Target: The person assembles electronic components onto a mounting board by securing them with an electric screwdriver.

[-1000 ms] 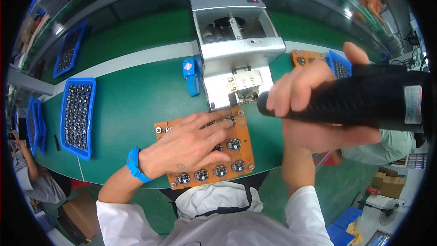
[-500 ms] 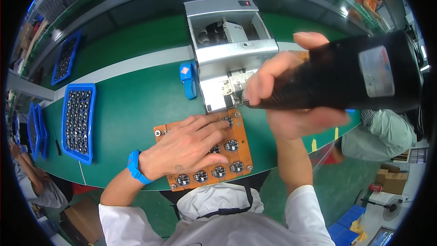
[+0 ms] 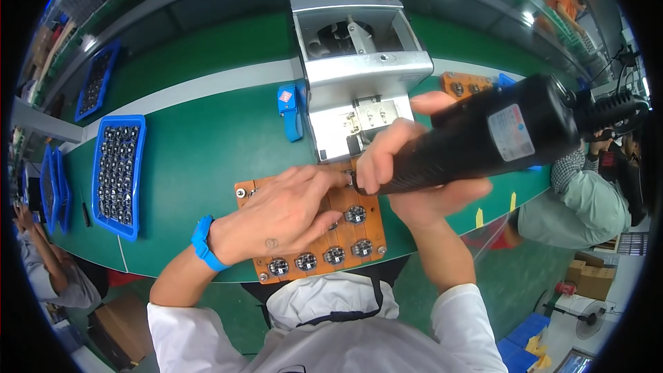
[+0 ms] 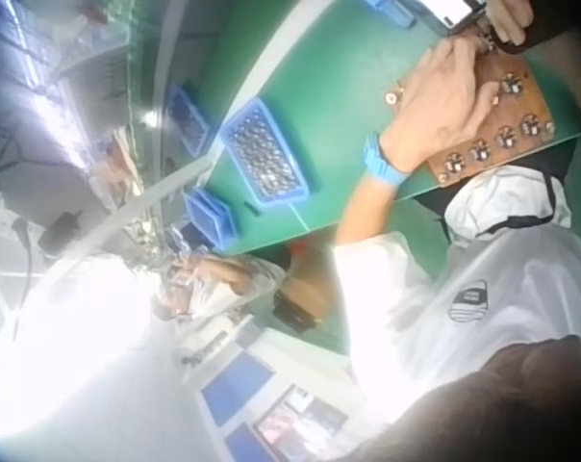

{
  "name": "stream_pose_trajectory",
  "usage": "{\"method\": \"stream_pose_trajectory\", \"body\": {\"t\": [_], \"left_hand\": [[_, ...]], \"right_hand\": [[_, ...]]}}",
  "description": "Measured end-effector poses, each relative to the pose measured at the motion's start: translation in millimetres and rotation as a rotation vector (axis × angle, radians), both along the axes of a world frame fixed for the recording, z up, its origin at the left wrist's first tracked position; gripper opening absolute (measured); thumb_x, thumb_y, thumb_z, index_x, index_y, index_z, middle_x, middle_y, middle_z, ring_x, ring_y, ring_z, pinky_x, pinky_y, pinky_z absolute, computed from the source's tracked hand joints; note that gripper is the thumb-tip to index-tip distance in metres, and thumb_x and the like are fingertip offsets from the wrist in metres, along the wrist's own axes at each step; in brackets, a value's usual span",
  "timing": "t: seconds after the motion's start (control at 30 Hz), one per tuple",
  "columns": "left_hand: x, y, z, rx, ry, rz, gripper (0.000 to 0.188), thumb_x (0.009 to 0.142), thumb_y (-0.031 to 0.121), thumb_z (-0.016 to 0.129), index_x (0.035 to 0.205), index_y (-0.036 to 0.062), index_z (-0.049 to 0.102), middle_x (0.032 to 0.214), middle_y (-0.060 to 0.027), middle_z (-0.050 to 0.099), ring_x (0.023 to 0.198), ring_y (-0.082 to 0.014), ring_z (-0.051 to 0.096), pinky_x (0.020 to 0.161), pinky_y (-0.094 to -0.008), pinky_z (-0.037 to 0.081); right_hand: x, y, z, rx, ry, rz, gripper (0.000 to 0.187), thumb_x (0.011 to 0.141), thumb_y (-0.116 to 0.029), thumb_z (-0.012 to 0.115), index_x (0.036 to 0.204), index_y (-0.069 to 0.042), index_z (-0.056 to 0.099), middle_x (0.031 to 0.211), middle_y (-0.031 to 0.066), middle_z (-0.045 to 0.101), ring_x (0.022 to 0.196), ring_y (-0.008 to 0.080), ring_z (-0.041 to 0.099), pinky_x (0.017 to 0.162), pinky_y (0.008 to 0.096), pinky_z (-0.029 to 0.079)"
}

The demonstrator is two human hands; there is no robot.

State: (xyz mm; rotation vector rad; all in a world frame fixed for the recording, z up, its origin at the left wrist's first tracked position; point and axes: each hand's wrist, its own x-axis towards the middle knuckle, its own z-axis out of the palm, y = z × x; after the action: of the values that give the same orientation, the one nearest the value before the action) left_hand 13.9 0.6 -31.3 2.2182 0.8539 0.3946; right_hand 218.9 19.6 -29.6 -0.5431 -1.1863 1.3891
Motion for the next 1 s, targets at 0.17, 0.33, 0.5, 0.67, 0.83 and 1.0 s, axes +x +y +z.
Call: {"method": "stream_pose_trajectory", "body": {"t": [0.17, 0.33, 0.5, 0.67, 0.83, 1.0], "left_hand": [[0, 0, 3, -0.001, -0.002, -0.001, 0.042, 0.092, 0.020, 0.062, 0.125, 0.0008, 0.047, 0.114, -0.0212, 0.059, 0.107, -0.0389, 0.057, 0.092, -0.0453, 0.045], [-15, -14, 12, 0.032, -0.013, -0.019, 0.042, 0.091, 0.021, 0.062, 0.124, 0.0009, 0.047, 0.112, -0.0212, 0.059, 0.104, -0.0392, 0.058, 0.091, -0.0455, 0.045], [-18, -19, 15, 0.059, -0.036, -0.021, 0.040, 0.091, 0.022, 0.062, 0.122, 0.0008, 0.048, 0.109, -0.0208, 0.060, 0.101, -0.0388, 0.058, 0.089, -0.0454, 0.046], [-18, -19, 19, 0.043, 0.006, -0.028, 0.039, 0.091, 0.023, 0.062, 0.121, 0.0007, 0.049, 0.107, -0.0204, 0.060, 0.099, -0.0385, 0.059, 0.086, -0.0455, 0.047], [-18, -20, 15, 0.091, -0.002, -0.012, 0.039, 0.092, 0.023, 0.062, 0.121, 0.0008, 0.050, 0.107, -0.0206, 0.060, 0.099, -0.0384, 0.059, 0.085, -0.0454, 0.048], [-18, -22, 13, 0.108, -0.018, -0.016, 0.040, 0.090, 0.023, 0.066, 0.120, 0.0012, 0.053, 0.119, -0.0176, 0.060, 0.110, -0.0356, 0.058, 0.095, -0.0440, 0.047]], "right_hand": [[-1, 2, 0, -0.012, 0.008, 0.060, 0.099, 0.073, -0.084, 0.055, 0.133, -0.009, 0.031, 0.071, 0.0131, 0.056, 0.057, 0.0232, 0.058, 0.058, 0.0372, 0.052], [-19, -18, 10, 0.019, -0.046, 0.026, 0.099, 0.072, -0.085, 0.054, 0.130, -0.008, 0.032, 0.070, 0.0124, 0.056, 0.056, 0.0216, 0.058, 0.055, 0.0351, 0.052], [-24, -23, 4, 0.216, -0.108, -0.028, 0.092, 0.073, -0.083, 0.055, 0.120, -0.007, 0.037, 0.069, 0.0120, 0.057, 0.054, 0.0193, 0.058, 0.052, 0.0316, 0.052], [-13, -24, 9, 0.178, -0.131, 0.059, 0.094, 0.079, -0.079, 0.053, 0.130, -0.005, 0.030, 0.071, 0.0138, 0.058, 0.058, 0.0216, 0.059, 0.055, 0.0344, 0.052], [-14, -22, 18, 0.251, -0.070, 0.090, 0.094, 0.089, -0.071, 0.046, 0.150, -0.004, 0.019, 0.075, 0.0175, 0.059, 0.061, 0.0277, 0.060, 0.059, 0.0411, 0.052], [-7, -7, 53, 0.365, 0.277, -0.039, 0.108, 0.080, -0.085, 0.040, 0.150, -0.007, 0.013, 0.071, 0.0128, 0.054, 0.053, 0.0241, 0.057, 0.049, 0.0390, 0.051]]}}
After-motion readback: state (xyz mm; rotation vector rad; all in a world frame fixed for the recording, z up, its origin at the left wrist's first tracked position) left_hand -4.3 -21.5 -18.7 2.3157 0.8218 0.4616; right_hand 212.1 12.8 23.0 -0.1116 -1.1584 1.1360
